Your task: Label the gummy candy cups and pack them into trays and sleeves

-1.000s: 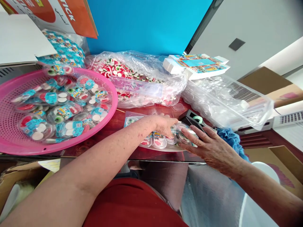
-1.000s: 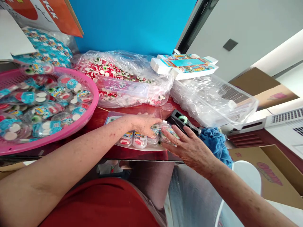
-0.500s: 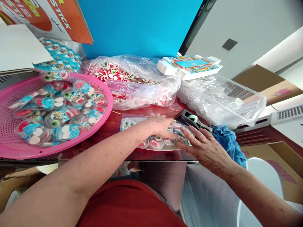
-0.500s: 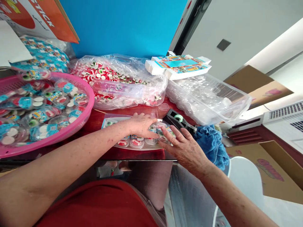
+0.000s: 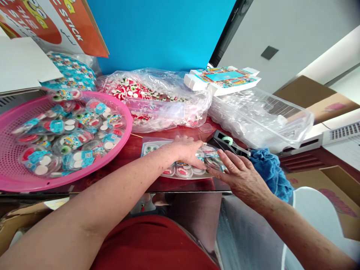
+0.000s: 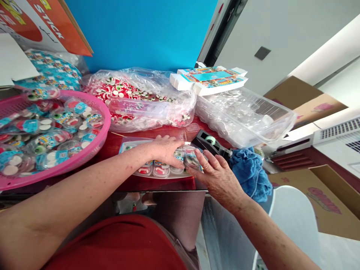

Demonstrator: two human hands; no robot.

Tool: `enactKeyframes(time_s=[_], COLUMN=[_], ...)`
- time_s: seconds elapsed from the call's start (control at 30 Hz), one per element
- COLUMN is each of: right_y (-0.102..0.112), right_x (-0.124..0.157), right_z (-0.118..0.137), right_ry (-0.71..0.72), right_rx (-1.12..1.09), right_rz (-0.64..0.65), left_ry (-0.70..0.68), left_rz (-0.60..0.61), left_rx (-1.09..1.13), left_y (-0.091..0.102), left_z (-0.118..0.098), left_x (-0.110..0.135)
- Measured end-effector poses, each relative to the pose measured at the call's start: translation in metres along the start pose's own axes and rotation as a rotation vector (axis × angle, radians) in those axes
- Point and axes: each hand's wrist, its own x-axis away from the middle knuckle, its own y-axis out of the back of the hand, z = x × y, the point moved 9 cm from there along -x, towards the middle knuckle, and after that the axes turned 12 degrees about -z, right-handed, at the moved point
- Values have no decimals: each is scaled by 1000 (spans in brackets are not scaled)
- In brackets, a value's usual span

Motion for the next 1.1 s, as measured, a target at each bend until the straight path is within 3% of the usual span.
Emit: enactKeyframes(time_s=[0.23, 0.7, 1.1], right_y=[3, 1, 9], right_x=[-1, -4, -4], right_z=[-3, -2, -12], right_ry=[4, 36, -26], right_rx=[3, -74, -275], right_rz=[27, 92, -110], left_ry=[-5, -17, -17], left_rz=[65, 55, 65], left_rx=[29, 61, 75], left_y=[1, -3, -4], left_z=[1, 3, 5], left_x=[0, 0, -1])
